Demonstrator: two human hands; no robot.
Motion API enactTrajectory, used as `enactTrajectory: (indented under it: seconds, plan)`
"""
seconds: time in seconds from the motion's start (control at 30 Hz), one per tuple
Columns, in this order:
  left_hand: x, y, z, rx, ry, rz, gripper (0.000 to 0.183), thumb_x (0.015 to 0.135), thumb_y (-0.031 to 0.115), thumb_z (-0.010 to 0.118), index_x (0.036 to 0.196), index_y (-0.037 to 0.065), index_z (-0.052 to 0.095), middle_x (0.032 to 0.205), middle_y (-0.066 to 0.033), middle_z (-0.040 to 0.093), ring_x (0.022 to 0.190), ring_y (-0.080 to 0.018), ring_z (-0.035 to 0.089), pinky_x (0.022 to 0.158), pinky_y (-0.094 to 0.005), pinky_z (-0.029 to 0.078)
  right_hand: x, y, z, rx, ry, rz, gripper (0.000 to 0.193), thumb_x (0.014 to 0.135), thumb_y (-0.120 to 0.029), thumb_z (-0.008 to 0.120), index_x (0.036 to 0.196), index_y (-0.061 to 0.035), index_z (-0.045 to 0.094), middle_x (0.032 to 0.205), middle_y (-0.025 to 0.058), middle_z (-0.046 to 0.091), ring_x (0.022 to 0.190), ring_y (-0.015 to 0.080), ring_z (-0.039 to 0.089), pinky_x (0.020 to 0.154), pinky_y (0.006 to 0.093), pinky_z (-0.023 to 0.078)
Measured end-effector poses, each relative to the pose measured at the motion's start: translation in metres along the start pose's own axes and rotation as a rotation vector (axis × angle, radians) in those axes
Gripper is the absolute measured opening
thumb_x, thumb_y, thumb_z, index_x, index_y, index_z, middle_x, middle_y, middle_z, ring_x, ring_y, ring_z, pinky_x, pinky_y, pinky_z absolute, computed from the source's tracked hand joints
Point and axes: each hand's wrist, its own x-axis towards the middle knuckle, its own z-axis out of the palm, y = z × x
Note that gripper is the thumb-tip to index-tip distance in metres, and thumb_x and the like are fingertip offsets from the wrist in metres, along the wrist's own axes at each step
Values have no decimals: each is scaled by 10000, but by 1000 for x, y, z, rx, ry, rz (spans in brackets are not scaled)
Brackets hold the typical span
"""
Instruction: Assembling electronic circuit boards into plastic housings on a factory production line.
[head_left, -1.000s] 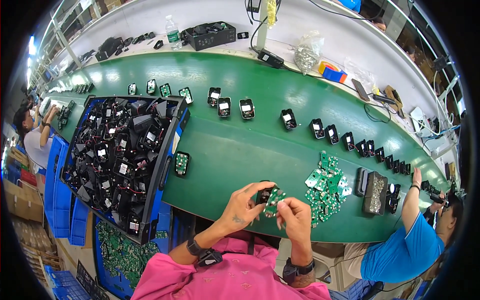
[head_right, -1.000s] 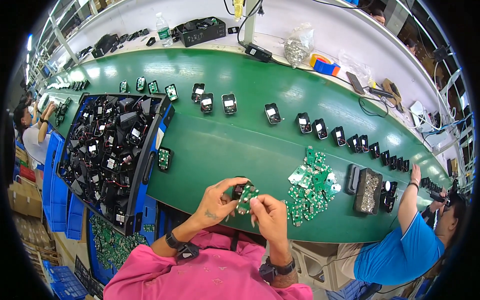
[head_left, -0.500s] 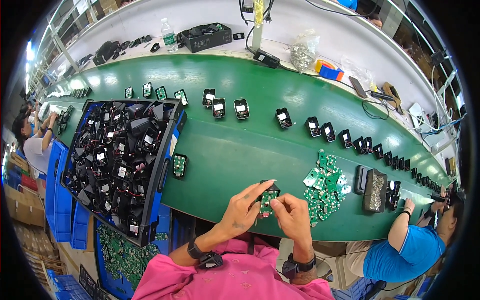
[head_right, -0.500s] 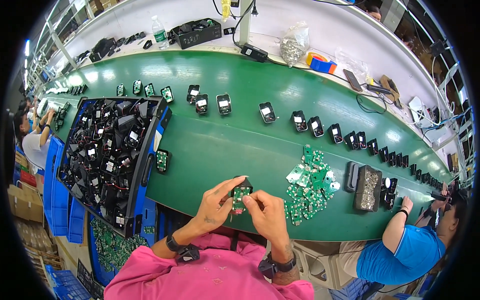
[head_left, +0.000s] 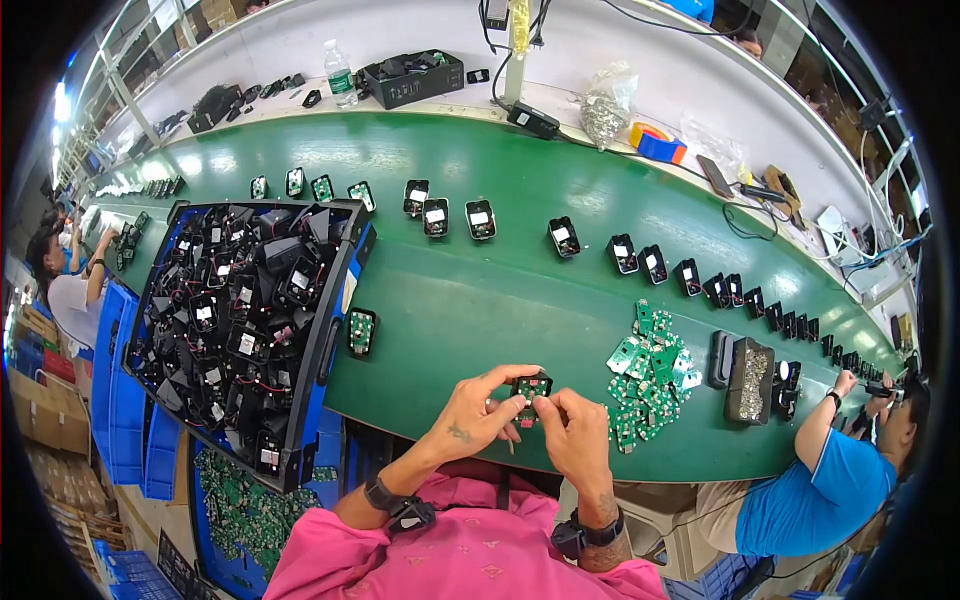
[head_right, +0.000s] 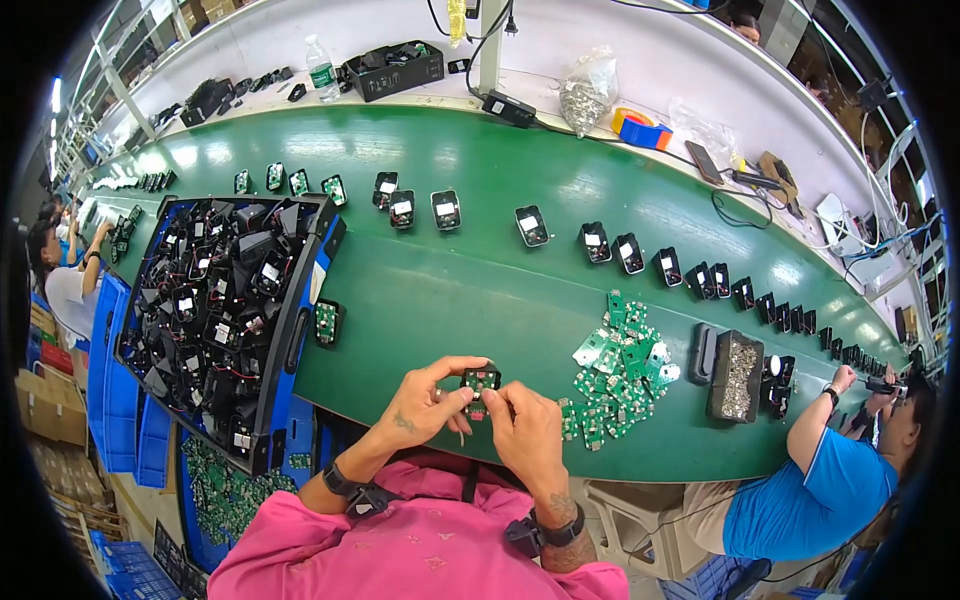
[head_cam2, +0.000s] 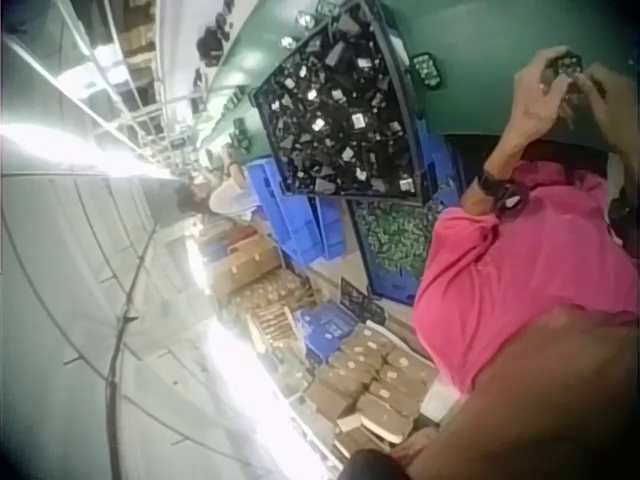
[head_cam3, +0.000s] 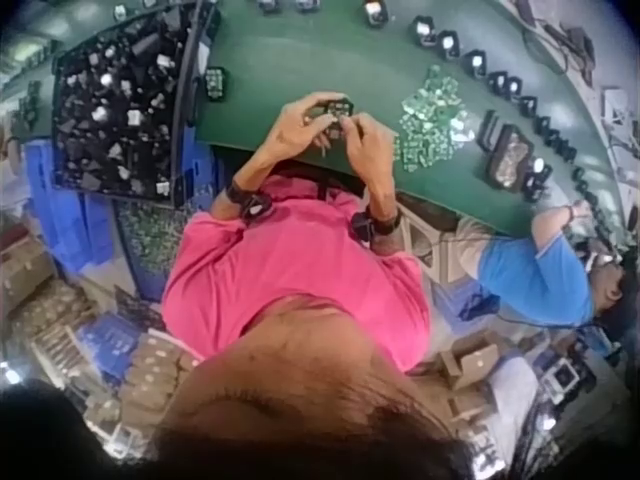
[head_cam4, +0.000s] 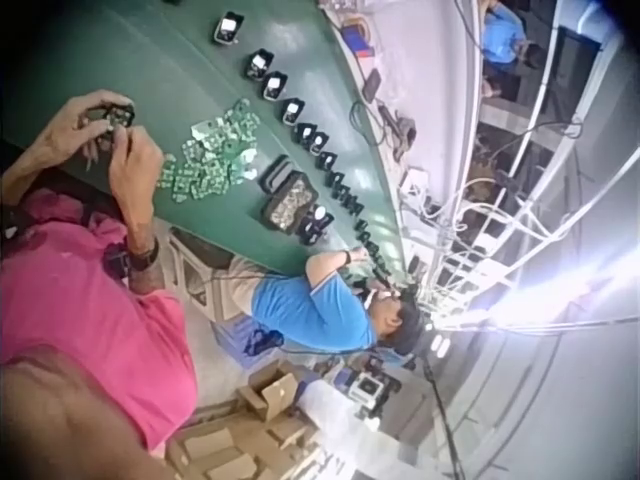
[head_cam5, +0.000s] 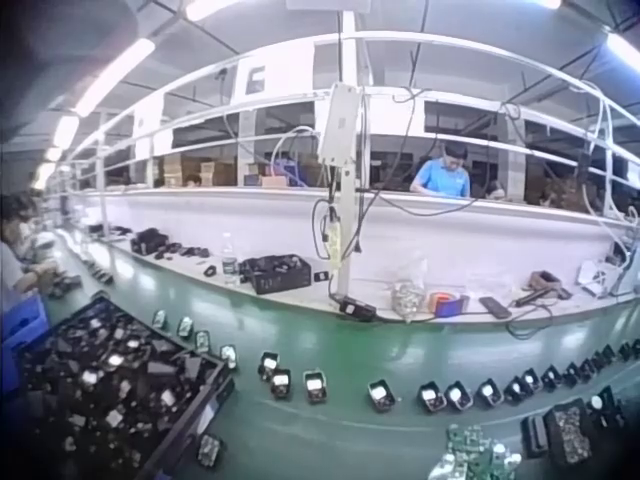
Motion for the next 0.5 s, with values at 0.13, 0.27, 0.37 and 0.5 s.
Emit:
enactTrajectory:
  seconds: [0.13, 0.27, 0.37, 0.5]
  plan:
    - [2, -4, 3, -39, 41, -32, 404, 975, 30, 507, 1379, 26, 497, 1144, -151, 648, 645, -160, 696, 530, -246, 561, -1, 3, 3, -12, 53, -44, 273, 909, -157, 681, 717, 24, 608, 557, 118, 550, 483, 200, 544, 482, 354, 393]
    - [4, -3, 3, -103, 59, -77, 396, 983, 29, 494, 1377, 11, 466, 1108, -163, 640, 606, -156, 678, 500, -237, 548, 0, 10, 7, -30, -20, 68, 155, 944, -145, 649, 953, 9, 633, 672, 133, 647, 560, 275, 630, 537, 375, 479]
    - [6, -6, 7, -90, 71, -66, 389, 985, 36, 481, 1373, 8, 462, 1072, -163, 649, 585, -157, 672, 494, -237, 545, 0, 12, 12, 232, -47, 125, 288, 954, -136, 629, 1201, 11, 610, 706, 142, 674, 580, 222, 661, 550, 346, 506]
    - [8, -7, -1, -98, 65, -103, 392, 991, 49, 469, 1381, 9, 447, 1016, -154, 651, 568, -161, 668, 489, -243, 550, 2, 5, 11, 247, -124, 153, 465, 965, -110, 599, 1411, -11, 511, 707, 128, 667, 597, 162, 675, 550, 317, 521]
